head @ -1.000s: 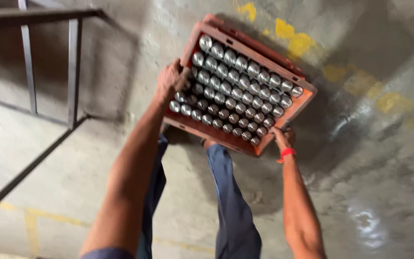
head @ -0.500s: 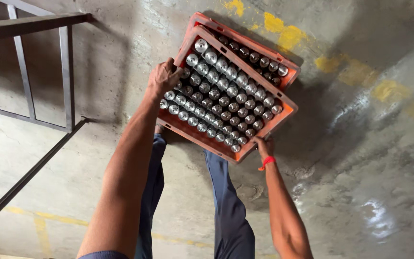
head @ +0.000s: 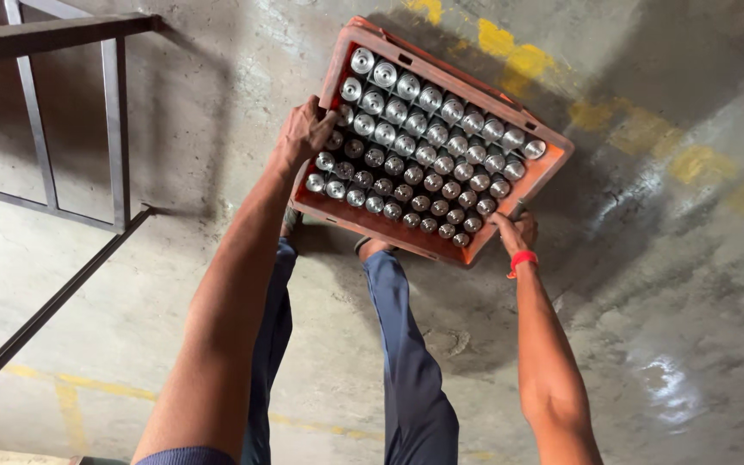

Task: The person transfers small cylindrical metal parts from one red crate to another using a metal tool to pick and place them. The person moves the crates on a metal table and continues transferring parts until the first crate is empty.

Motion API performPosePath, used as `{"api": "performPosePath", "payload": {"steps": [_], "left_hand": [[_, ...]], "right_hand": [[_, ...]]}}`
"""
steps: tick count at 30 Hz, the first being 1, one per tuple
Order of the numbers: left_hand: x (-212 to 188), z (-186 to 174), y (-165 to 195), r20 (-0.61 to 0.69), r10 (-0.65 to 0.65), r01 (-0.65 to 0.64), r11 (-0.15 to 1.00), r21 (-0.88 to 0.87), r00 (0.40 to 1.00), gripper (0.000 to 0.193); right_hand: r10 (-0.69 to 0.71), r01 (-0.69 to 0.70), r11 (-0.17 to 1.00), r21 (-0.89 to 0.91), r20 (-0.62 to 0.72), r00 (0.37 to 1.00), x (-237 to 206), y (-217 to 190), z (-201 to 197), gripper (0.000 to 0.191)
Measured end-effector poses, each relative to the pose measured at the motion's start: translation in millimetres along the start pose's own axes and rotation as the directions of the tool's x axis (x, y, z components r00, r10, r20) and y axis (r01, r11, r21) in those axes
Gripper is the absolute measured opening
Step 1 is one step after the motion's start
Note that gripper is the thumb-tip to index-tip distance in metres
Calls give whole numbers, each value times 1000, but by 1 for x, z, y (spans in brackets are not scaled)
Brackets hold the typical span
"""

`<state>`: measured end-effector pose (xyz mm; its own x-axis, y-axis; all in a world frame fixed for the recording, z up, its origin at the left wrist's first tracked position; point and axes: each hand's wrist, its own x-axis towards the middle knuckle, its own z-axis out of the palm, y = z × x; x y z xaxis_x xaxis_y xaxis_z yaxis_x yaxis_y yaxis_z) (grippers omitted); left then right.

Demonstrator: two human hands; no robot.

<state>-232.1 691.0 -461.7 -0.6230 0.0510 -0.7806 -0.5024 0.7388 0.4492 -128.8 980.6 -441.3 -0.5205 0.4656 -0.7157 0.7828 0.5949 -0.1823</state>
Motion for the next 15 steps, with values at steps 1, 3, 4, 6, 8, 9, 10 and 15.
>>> {"api": "performPosePath", "payload": {"steps": [1, 3, 4, 6, 8, 9, 10, 15], "left_hand": [[-2, 0, 2, -58, -11, 10, 1000, -5, 998, 52], [-16, 2, 5, -165, -28, 25, 999, -23, 986, 53], [-32, 6, 5, -263, 77, -61, 996, 66, 962, 55], [-75, 10, -1, -317, 40, -34, 999, 24, 948, 60], [-140, 21, -12, -494, 252, -102, 945, 310, 832, 71], [-185, 26, -18, -297, -57, 1, 983, -185, 953, 70], [-234, 30, -25, -350, -15, -43, 987, -158, 937, 60], [-467, 17, -67, -298, -482, 291, 811, -507, 824, 42]], "right_hand": [[-42, 42, 999, -5, 15, 999, -3, -3, -1, 57], [-128, 90, 969, -232, -154, 980, -15, -8, -5, 58], [-181, 95, 932, -349, -222, 958, -28, -10, -10, 62], [161, -170, 984, -44, -163, 973, -59, -18, -21, 81], [222, -247, 921, 301, 117, 968, -102, -22, -36, 79], [261, -316, 894, 317, 204, 944, -129, -26, -45, 91], [177, -299, 863, 407, 312, 933, -162, -31, -55, 79], [-265, 352, 932, -81, 508, 820, -325, -53, -96, 55]]}}
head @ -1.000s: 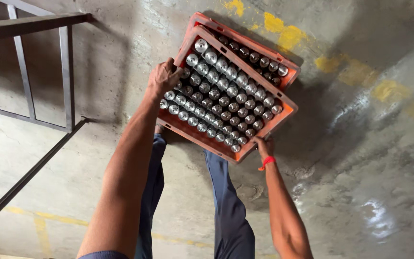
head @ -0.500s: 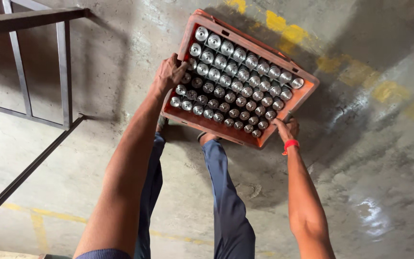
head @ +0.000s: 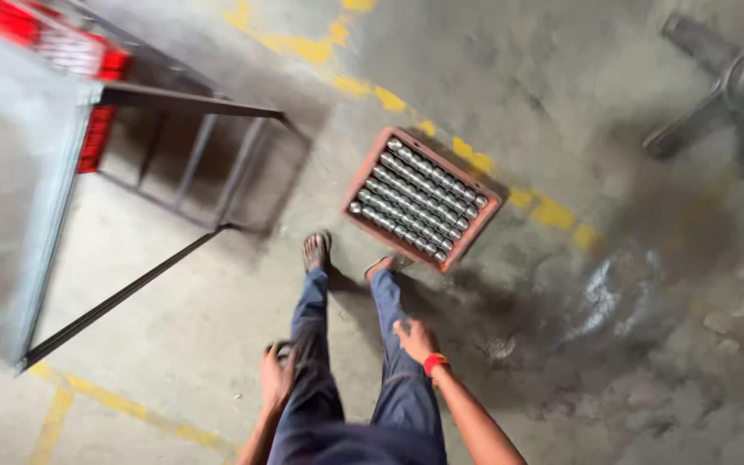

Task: The person transfers small cylindrical metal parts from one red crate to another using a metal tool to pick and place them. The person moves the crates on a metal table and continues transferring parts until the first crate is empty.

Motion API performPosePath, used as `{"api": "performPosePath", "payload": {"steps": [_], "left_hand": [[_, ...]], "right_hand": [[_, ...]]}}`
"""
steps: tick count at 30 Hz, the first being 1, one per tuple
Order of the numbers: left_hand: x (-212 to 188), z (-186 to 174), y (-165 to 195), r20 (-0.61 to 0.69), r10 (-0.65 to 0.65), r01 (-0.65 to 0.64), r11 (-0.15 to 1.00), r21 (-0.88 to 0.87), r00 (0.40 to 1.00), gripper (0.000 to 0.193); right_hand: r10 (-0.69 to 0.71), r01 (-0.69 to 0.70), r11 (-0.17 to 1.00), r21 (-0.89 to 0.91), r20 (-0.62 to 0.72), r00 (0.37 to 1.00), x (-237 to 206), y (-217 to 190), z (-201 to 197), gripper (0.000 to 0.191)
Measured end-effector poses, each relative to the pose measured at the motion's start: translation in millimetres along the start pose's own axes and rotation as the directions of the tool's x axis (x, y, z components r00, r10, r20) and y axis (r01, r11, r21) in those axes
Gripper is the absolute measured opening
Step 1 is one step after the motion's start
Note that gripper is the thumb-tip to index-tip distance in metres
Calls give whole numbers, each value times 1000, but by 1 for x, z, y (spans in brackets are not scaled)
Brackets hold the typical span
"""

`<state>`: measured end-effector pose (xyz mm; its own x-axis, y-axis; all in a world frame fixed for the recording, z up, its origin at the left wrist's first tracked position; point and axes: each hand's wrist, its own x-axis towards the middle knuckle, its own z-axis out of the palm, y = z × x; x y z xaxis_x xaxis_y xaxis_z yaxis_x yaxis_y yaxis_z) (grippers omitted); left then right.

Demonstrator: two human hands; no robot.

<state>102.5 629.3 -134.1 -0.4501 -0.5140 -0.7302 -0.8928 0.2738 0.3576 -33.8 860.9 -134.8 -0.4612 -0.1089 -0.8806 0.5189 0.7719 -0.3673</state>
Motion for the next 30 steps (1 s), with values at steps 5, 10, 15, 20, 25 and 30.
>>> {"api": "performPosePath", "payload": {"steps": [5, 10, 15, 20, 25, 30], "left_hand": [[-99, -104, -104, -155, -55, 52, 998, -23, 986, 30], [-143, -147, -206, -185, -406, 319, 871, -373, 895, 31], [-157, -163, -313, 19, -481, 355, 619, -701, 876, 30], [-144, -206, -367, 3, -575, 300, 423, -855, 818, 31], [-101, -275, -343, -197, -388, 235, 815, -530, 900, 30], [-48, -359, -309, -381, -123, -124, 818, -562, 916, 31]], "right_hand": [[-279, 282, 941, -186, 40, 959, -74, -26, 43, 51], [-86, 69, 982, -174, -88, 992, -85, -34, 59, 49], [57, -139, 967, -213, -350, 935, -112, -48, 105, 59], [-163, 51, 952, -303, -359, 919, -150, -108, 216, 61], [-644, 516, 624, -586, -12, 765, -165, -195, 324, 40], [-764, 728, 471, -498, 184, 619, -178, -272, 380, 29]]}}
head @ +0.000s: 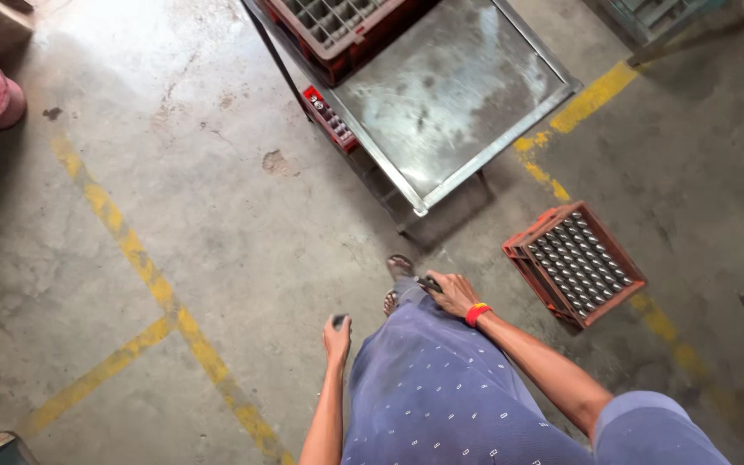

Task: The person transfers small cylindrical metal parts from one red crate to another using a metal tool to pick and place them. The person moves the crates on a metal table and continues transferring parts until the first crate is empty.

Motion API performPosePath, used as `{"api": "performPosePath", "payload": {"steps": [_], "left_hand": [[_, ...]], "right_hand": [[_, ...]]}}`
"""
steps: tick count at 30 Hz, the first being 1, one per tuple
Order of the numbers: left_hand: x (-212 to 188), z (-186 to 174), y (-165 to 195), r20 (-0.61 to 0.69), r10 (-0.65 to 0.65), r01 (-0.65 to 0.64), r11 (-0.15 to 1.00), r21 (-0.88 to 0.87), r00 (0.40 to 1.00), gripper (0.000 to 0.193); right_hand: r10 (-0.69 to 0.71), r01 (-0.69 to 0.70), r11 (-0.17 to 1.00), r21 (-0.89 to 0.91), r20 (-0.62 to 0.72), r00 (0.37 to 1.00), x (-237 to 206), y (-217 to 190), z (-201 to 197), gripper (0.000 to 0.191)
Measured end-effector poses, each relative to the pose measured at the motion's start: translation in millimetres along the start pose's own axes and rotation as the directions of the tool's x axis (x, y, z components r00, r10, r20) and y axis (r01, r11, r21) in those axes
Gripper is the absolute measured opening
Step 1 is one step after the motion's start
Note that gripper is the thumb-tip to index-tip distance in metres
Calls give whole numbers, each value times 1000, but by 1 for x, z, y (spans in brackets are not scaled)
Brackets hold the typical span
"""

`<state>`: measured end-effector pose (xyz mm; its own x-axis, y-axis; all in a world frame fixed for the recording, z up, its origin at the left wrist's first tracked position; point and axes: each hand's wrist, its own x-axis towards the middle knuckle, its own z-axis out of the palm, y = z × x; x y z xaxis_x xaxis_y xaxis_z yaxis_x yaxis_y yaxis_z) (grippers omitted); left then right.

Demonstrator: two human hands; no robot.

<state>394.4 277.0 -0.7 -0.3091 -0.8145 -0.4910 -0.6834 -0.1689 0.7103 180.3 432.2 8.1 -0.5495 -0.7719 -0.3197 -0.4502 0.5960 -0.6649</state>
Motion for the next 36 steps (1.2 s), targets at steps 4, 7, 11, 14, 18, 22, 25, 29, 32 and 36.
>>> {"api": "performPosePath", "payload": {"steps": [4, 7, 11, 14, 18, 22, 25, 29, 32, 36], "left_hand": [[51, -36, 15, -85, 363, -354, 929, 107, 928, 27], [89, -67, 5, -76, 138, -135, 990, 42, 988, 30], [113, -103, -43, -41, -345, 335, 930, -148, 938, 33], [111, -114, -83, -79, -447, 447, 894, -16, 891, 33], [124, -119, -111, -25, -503, 499, 848, 179, 864, 34], [183, -118, -89, 32, -477, 462, 863, 206, 878, 34], [211, -132, -69, 54, -445, 424, 878, 220, 894, 35], [263, -140, -34, 73, -411, 382, 889, 252, 909, 35], [312, -150, -2, 69, -386, 353, 891, 286, 920, 36], [389, -161, 64, 28, -289, 265, 908, 325, 957, 36]], "right_hand": [[179, -193, 921, 338, 73, 981, 35, -42, 11, 35], [-319, 310, 939, -148, -41, 947, 64, -55, 17, 19], [-119, 133, 905, 404, -59, 991, 126, -80, 38, 19], [39, -28, 932, 361, -22, 999, 194, -99, 38, 24], [-334, 399, 909, 125, -354, 873, 252, -120, 31, 32], [240, 133, 534, 835, -300, 923, 308, -133, 6, 58], [541, 11, 638, 770, -458, 705, 367, -125, -35, 61], [258, -14, 961, 277, -872, 415, 447, -112, -103, 74], [620, -275, 696, 663, -362, 696, 471, -105, -129, 70], [638, -271, 683, 678, -373, 673, 462, -105, -138, 47]]}}
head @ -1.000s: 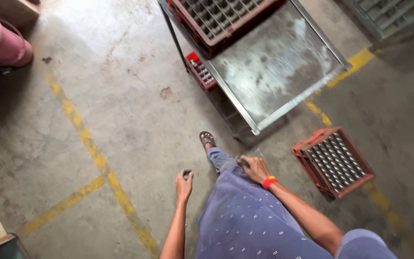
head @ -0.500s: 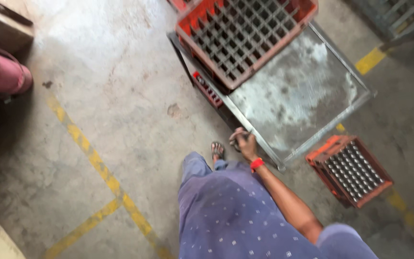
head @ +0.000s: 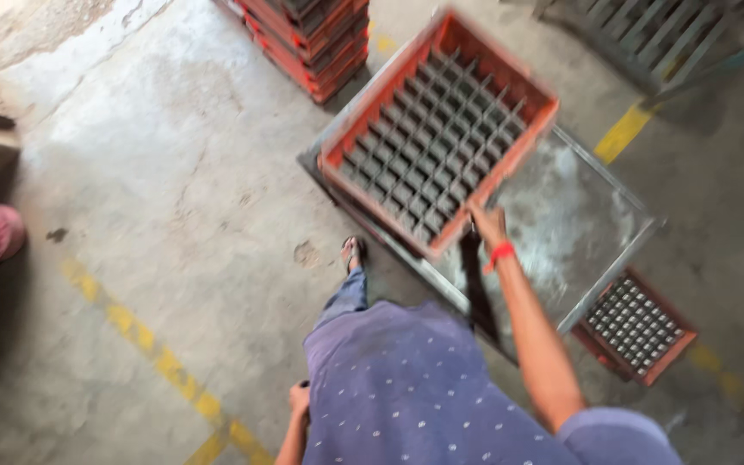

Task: The person transfers small cylindrical metal parts from one red crate to another using a metal tool to pick and place them. The person moves the crates on a metal table and continues transferring parts until the first crate is empty.

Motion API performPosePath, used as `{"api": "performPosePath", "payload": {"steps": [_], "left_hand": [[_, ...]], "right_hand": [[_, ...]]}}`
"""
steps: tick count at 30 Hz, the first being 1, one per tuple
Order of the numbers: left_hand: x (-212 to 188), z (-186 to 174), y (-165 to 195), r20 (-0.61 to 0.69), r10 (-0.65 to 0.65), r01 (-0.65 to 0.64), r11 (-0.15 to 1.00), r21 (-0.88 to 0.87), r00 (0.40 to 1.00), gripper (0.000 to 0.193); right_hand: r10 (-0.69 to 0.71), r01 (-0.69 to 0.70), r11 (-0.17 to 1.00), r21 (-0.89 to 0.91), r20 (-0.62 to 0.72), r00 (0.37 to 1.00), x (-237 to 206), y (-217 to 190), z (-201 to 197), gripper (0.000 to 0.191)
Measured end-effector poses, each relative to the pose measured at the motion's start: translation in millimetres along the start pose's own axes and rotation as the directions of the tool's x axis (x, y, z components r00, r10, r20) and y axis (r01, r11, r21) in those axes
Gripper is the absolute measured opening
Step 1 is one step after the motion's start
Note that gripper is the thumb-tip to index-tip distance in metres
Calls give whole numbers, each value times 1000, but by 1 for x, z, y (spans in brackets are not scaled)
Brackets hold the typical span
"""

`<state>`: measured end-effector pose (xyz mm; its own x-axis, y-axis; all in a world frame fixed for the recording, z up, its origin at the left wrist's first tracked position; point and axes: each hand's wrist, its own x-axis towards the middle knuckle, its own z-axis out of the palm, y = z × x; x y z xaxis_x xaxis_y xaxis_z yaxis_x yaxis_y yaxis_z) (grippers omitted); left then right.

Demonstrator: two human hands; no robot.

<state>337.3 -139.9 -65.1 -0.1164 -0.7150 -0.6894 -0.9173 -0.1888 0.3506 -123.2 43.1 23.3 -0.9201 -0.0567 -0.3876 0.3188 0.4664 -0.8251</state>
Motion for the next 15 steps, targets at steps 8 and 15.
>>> {"api": "performPosePath", "payload": {"steps": [8, 15], "left_hand": [[72, -46, 149, 113, 53, 2, 899, -438, 992, 27], [69, -10, 189, 60, 80, -77, 996, -49, 995, 36]], "right_hand": [[91, -85, 995, 50, -136, 987, -48, 60, -77, 34], [178, -269, 943, -194, -387, 905, -81, 107, -155, 47]]}}
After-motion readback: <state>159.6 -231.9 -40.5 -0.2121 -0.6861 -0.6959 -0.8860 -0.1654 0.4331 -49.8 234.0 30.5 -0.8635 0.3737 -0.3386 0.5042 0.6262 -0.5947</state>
